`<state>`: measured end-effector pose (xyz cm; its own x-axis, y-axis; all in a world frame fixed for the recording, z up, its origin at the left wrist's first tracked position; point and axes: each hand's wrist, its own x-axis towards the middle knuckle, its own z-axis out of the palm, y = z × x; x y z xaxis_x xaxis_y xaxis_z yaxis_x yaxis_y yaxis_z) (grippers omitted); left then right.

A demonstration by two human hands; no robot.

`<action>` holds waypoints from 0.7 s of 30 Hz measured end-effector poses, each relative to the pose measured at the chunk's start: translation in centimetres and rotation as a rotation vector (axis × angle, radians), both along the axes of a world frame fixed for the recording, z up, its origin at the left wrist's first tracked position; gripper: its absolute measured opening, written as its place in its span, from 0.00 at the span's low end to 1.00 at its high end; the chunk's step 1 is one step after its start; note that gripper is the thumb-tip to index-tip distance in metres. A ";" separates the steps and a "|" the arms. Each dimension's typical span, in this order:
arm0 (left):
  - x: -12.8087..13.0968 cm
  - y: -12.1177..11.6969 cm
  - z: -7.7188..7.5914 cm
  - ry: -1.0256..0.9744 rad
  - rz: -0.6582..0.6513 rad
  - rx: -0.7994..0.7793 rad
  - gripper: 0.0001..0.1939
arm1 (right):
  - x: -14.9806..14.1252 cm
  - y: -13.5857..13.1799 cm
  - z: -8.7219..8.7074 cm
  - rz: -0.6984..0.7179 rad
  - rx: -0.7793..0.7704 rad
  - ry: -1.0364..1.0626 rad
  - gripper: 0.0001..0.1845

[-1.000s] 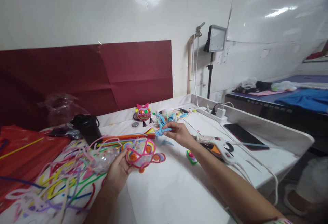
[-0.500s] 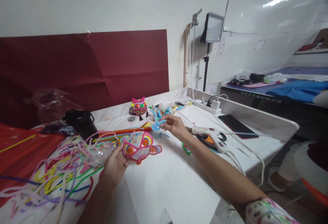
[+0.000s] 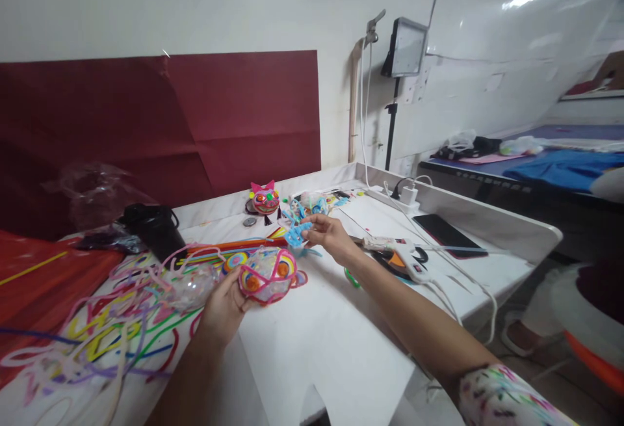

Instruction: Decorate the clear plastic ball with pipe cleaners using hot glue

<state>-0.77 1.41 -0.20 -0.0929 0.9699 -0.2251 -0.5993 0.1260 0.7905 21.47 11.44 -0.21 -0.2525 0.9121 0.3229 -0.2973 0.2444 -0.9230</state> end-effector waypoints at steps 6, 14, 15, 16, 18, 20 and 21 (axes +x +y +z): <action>0.5 -0.3 -0.5 0.054 -0.043 -0.031 0.08 | 0.4 -0.2 -0.2 0.049 0.029 0.005 0.17; 2.1 -1.0 -1.2 0.087 -0.200 -0.110 0.08 | 0.8 -0.3 -0.3 0.091 0.052 0.003 0.16; 2.3 -1.1 -1.4 0.094 -0.227 -0.118 0.08 | 0.9 -0.3 -0.3 0.094 0.053 0.003 0.16; 2.5 -1.1 -1.6 0.101 -0.251 -0.126 0.08 | 0.9 -0.3 -0.3 0.098 0.053 0.004 0.16; 2.7 -1.0 -2.1 0.113 -0.291 -0.139 0.08 | 1.0 -0.2 -0.4 0.108 0.047 0.007 0.17; 2.7 -0.9 -2.6 0.122 -0.320 -0.152 0.08 | 1.1 -0.2 -0.4 0.118 0.039 0.009 0.17; 2.7 -0.8 -2.8 0.126 -0.330 -0.159 0.08 | 1.1 -0.3 -0.4 0.122 0.035 0.010 0.17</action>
<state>1.97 0.63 -2.97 0.1821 0.9063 -0.3814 -0.4057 0.4226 0.8104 22.54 11.19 -0.61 -0.3574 0.8631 0.3568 -0.3358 0.2377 -0.9114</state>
